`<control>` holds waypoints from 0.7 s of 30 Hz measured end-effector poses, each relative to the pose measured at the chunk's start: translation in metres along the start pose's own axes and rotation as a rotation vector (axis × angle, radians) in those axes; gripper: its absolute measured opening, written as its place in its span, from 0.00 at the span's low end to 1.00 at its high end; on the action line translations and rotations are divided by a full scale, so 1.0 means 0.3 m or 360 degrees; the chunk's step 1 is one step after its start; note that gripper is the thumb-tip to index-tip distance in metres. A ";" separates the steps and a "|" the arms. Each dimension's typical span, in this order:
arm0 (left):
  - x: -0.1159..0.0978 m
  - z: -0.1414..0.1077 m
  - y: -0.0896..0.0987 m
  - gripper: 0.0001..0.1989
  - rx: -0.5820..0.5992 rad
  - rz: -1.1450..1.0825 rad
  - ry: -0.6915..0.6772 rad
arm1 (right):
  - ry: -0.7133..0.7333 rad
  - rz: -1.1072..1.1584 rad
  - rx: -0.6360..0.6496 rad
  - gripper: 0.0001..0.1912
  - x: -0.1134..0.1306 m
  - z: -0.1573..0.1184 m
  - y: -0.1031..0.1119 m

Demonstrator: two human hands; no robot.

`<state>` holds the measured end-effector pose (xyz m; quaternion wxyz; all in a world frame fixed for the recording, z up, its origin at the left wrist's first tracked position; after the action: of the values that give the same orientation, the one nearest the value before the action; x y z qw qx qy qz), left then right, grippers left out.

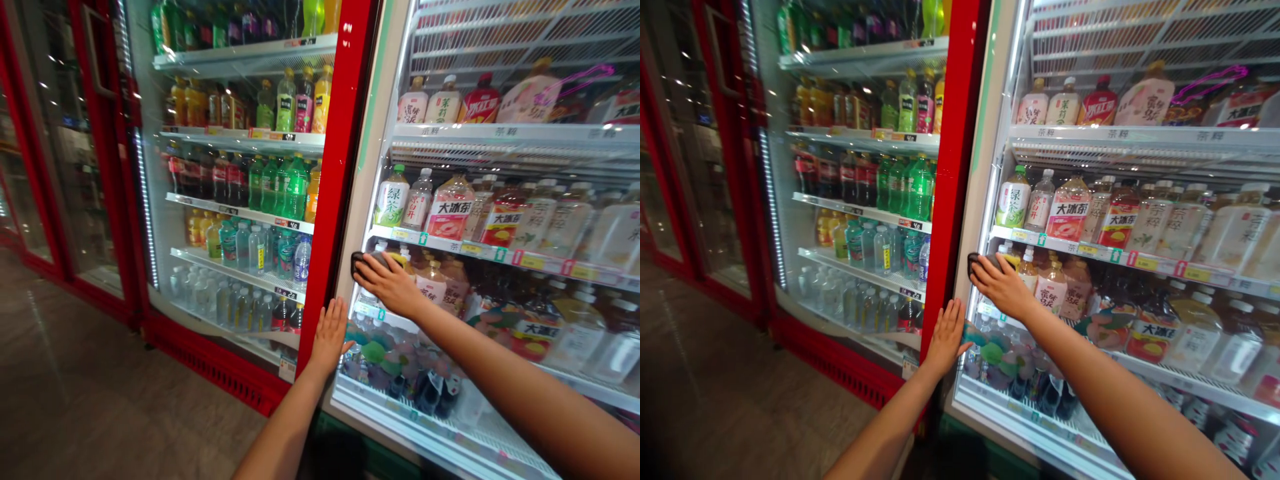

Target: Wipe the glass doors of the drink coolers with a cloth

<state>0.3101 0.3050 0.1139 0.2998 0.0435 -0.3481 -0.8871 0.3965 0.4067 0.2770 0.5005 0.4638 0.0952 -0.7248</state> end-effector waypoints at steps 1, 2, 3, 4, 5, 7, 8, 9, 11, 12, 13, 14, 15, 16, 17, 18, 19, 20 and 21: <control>-0.001 -0.002 -0.003 0.56 0.0007 -0.0002 0.0008 | -0.0124 -0.0023 -0.0031 0.24 -0.053 0.034 0.011; -0.003 -0.002 -0.006 0.56 0.0013 -0.0002 0.0021 | -0.0265 -0.0050 -0.0066 0.24 -0.098 0.064 0.020; -0.005 -0.002 -0.010 0.55 0.0018 0.0002 0.0035 | -0.0382 -0.0075 -0.0097 0.23 -0.123 0.087 0.023; -0.008 -0.003 -0.015 0.55 0.0022 0.0010 0.0050 | -0.0437 -0.0087 -0.0119 0.23 -0.120 0.099 0.020; -0.011 -0.007 -0.020 0.54 0.0025 0.0023 0.0065 | -0.0419 -0.0081 -0.0127 0.23 -0.088 0.102 0.009; -0.016 -0.022 -0.027 0.53 0.0025 0.0050 0.0084 | -0.0230 -0.0026 -0.0111 0.23 0.035 0.076 -0.026; -0.018 -0.034 -0.028 0.52 0.0021 0.0064 0.0088 | -0.0110 0.0013 -0.0097 0.23 0.107 0.052 -0.046; -0.020 -0.048 -0.028 0.51 0.0018 0.0076 0.0089 | -0.0016 0.0045 -0.0084 0.22 0.169 0.026 -0.063; -0.022 -0.077 -0.024 0.50 0.0023 0.0085 0.0070 | 0.0119 0.0097 -0.0059 0.21 0.243 -0.011 -0.084; -0.022 -0.089 -0.021 0.49 0.0033 0.0082 0.0058 | 0.0151 0.0117 -0.0050 0.20 0.250 -0.016 -0.086; -0.020 -0.097 -0.017 0.49 0.0046 0.0074 0.0051 | 0.0146 0.0130 -0.0047 0.20 0.237 -0.010 -0.083; -0.017 -0.101 -0.012 0.49 0.0058 0.0062 0.0055 | 0.0095 0.0134 -0.0050 0.20 0.208 0.004 -0.076; -0.013 -0.103 -0.007 0.50 0.0064 0.0052 0.0071 | 0.0005 0.0130 -0.0061 0.21 0.171 0.022 -0.067; -0.007 -0.102 -0.002 0.50 0.0064 0.0044 0.0097 | -0.0107 0.0120 -0.0075 0.21 0.136 0.039 -0.060; -0.002 -0.101 0.002 0.50 0.0057 0.0040 0.0127 | -0.0220 0.0105 -0.0088 0.22 0.111 0.049 -0.056; 0.002 -0.100 0.005 0.50 0.0045 0.0039 0.0157 | -0.0304 0.0093 -0.0096 0.23 0.107 0.050 -0.057; 0.007 -0.103 0.007 0.50 0.0031 0.0040 0.0187 | -0.0334 0.0092 -0.0100 0.23 0.128 0.040 -0.063; 0.011 -0.108 0.008 0.50 0.0017 0.0042 0.0217 | -0.0309 0.0102 -0.0101 0.23 0.172 0.022 -0.075; 0.017 -0.117 0.007 0.50 0.0004 0.0045 0.0249 | -0.0242 0.0118 -0.0101 0.23 0.233 -0.005 -0.090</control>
<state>0.3171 0.2801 0.0895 0.3384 0.1081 -0.3253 -0.8764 0.3706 0.3761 0.2137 0.5472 0.3946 0.0628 -0.7355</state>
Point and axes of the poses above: each hand's wrist, its own z-axis towards the middle knuckle, its own y-axis out of the back of the hand, x = y × z, the point moved 7 cm from there along z, towards the middle knuckle, and after that the axes turned 9 degrees about -z, right-handed, at the moved point
